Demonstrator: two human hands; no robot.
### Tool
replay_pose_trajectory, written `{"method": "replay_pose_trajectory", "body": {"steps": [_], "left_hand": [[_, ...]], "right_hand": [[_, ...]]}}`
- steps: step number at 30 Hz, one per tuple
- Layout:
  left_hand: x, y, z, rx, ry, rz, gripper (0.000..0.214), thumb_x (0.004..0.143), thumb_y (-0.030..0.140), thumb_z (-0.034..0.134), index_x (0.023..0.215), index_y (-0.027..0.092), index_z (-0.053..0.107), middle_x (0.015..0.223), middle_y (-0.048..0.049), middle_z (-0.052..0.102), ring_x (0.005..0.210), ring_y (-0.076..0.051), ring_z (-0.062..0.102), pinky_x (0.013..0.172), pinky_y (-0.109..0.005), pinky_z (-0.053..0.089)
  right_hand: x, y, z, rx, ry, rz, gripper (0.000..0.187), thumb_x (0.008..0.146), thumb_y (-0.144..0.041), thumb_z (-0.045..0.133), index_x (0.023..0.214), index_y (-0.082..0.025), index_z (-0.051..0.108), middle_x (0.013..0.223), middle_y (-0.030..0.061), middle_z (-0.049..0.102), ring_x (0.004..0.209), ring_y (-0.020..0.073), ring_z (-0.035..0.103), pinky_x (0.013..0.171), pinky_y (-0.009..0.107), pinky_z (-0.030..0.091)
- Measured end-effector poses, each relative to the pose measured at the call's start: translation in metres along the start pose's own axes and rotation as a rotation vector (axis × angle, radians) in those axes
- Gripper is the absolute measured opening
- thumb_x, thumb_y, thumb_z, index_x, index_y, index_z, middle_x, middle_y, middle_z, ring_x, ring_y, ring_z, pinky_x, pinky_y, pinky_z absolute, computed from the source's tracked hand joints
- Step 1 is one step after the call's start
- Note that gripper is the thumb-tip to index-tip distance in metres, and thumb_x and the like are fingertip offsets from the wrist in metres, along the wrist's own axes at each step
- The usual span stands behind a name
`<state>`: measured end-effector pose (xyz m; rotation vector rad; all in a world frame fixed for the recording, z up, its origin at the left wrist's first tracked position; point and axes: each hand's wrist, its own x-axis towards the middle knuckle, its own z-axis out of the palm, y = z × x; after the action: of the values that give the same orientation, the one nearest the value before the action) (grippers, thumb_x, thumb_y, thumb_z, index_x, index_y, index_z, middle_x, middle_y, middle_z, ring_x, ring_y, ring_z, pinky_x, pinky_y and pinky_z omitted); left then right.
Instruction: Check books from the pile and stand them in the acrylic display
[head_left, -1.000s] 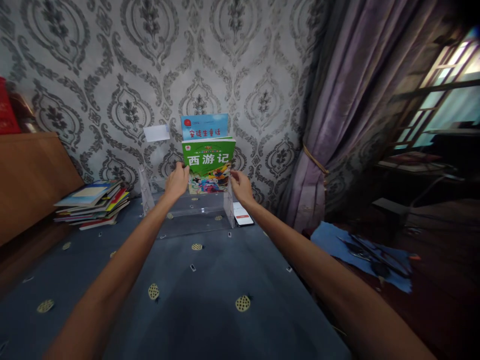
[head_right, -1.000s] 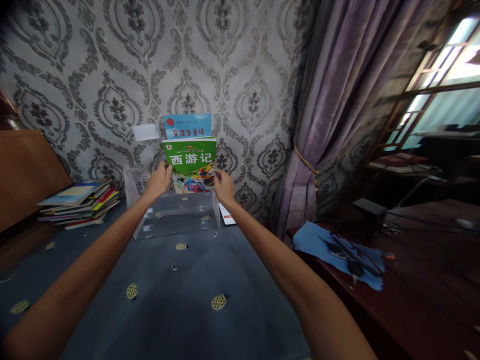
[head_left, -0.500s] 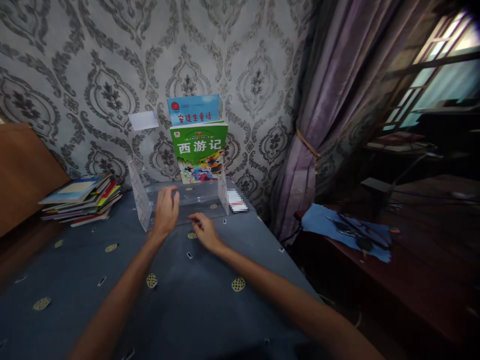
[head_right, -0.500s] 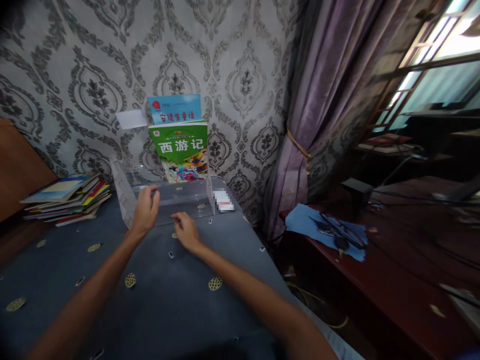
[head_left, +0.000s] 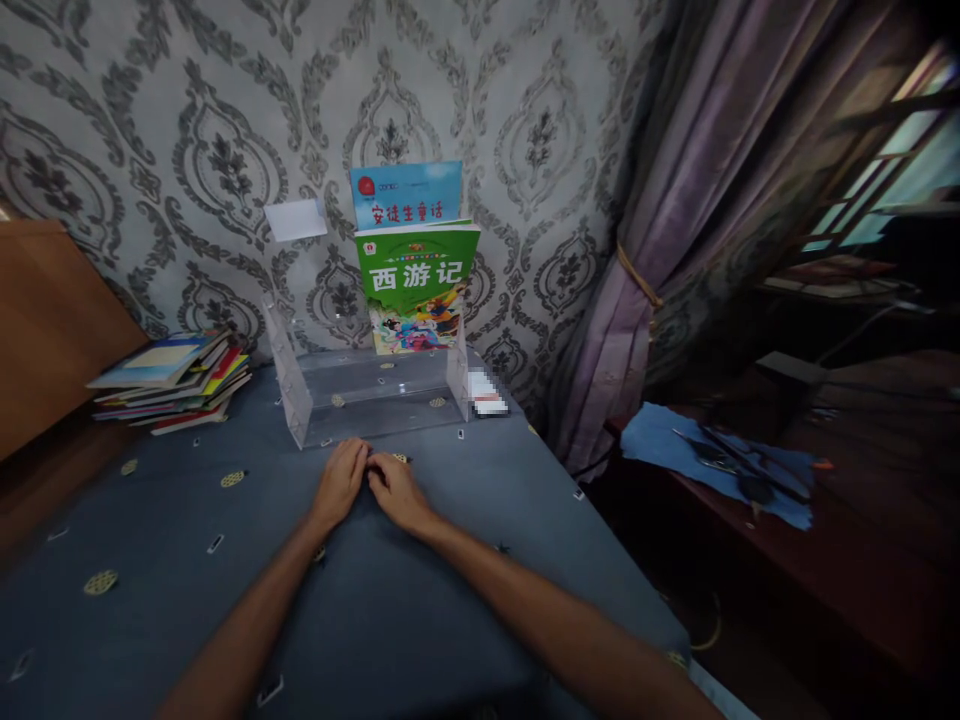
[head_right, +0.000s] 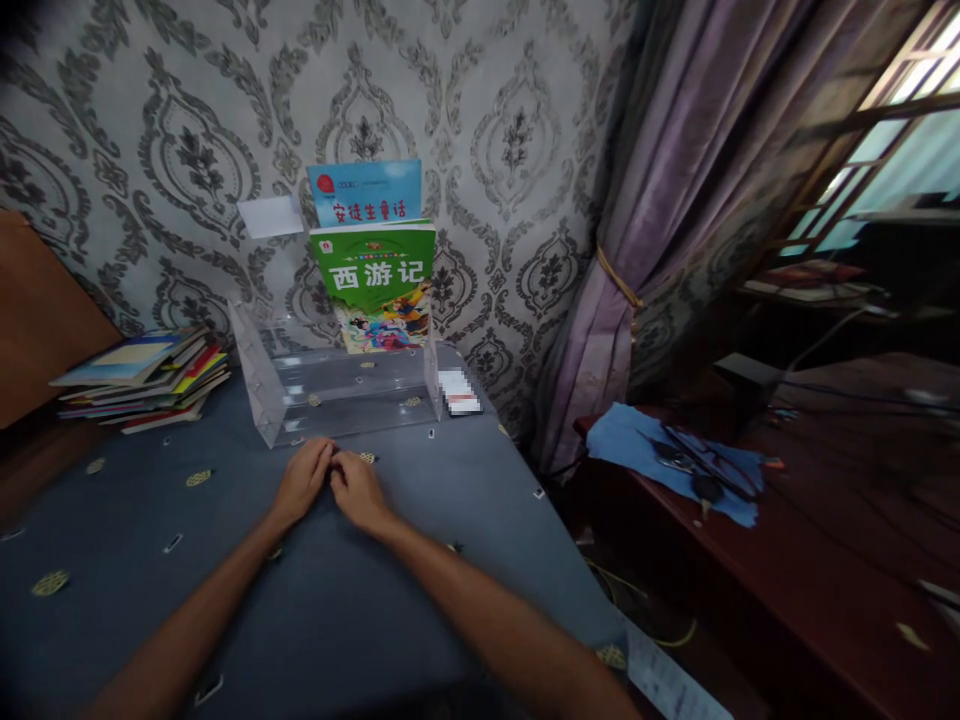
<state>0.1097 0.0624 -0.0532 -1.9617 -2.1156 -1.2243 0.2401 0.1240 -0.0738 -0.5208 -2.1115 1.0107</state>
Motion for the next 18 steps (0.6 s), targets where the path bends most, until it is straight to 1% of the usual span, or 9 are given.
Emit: {"method": "replay_pose_trajectory", "body": {"steps": [5, 9, 13, 15, 18], "left_hand": [[-0.001, 0.003, 0.001, 0.012, -0.023, 0.008, 0.035, 0.102, 0.036, 0.029, 0.083, 0.023, 0.056, 0.084, -0.0052, 0.063, 0.085, -0.023, 0.058, 0.082, -0.037, 0.049], [-0.002, 0.003, 0.001, 0.012, -0.04, 0.014, 0.034, 0.102, 0.035, 0.028, 0.083, 0.024, 0.055, 0.084, -0.0043, 0.062, 0.085, -0.022, 0.058, 0.086, -0.038, 0.048], [-0.003, 0.001, -0.002, 0.006, -0.041, -0.025, 0.034, 0.102, 0.038, 0.03, 0.084, 0.024, 0.055, 0.085, -0.0048, 0.063, 0.088, -0.023, 0.059, 0.087, -0.038, 0.048], [-0.001, -0.001, -0.006, -0.002, -0.014, -0.041, 0.035, 0.102, 0.039, 0.031, 0.084, 0.024, 0.057, 0.087, -0.0054, 0.065, 0.09, -0.023, 0.06, 0.088, -0.039, 0.048], [0.003, -0.006, -0.017, -0.027, 0.073, -0.103, 0.035, 0.101, 0.04, 0.033, 0.084, 0.024, 0.059, 0.088, -0.0059, 0.068, 0.09, -0.023, 0.063, 0.089, -0.038, 0.049]], "right_hand": [[0.0, 0.0, -0.003, -0.02, -0.013, -0.009, 0.023, 0.086, -0.008, 0.05, 0.095, -0.021, 0.067, 0.093, 0.0058, 0.07, 0.087, 0.021, 0.063, 0.087, 0.036, 0.051], [-0.001, 0.0, -0.002, -0.016, -0.021, 0.002, 0.025, 0.086, -0.009, 0.05, 0.097, -0.022, 0.069, 0.093, 0.0051, 0.07, 0.087, 0.0209, 0.063, 0.086, 0.035, 0.051], [-0.001, 0.002, -0.003, -0.008, -0.024, -0.007, 0.027, 0.084, -0.008, 0.051, 0.097, -0.022, 0.069, 0.095, 0.0051, 0.071, 0.089, 0.0212, 0.064, 0.087, 0.036, 0.051], [-0.001, 0.003, -0.003, 0.009, -0.032, -0.013, 0.027, 0.084, -0.008, 0.051, 0.097, -0.023, 0.069, 0.097, 0.0054, 0.072, 0.091, 0.0213, 0.065, 0.088, 0.036, 0.051], [-0.003, 0.005, -0.005, 0.039, -0.03, -0.007, 0.026, 0.086, -0.011, 0.05, 0.098, -0.022, 0.069, 0.1, 0.0068, 0.073, 0.095, 0.0221, 0.066, 0.089, 0.038, 0.052]]}}
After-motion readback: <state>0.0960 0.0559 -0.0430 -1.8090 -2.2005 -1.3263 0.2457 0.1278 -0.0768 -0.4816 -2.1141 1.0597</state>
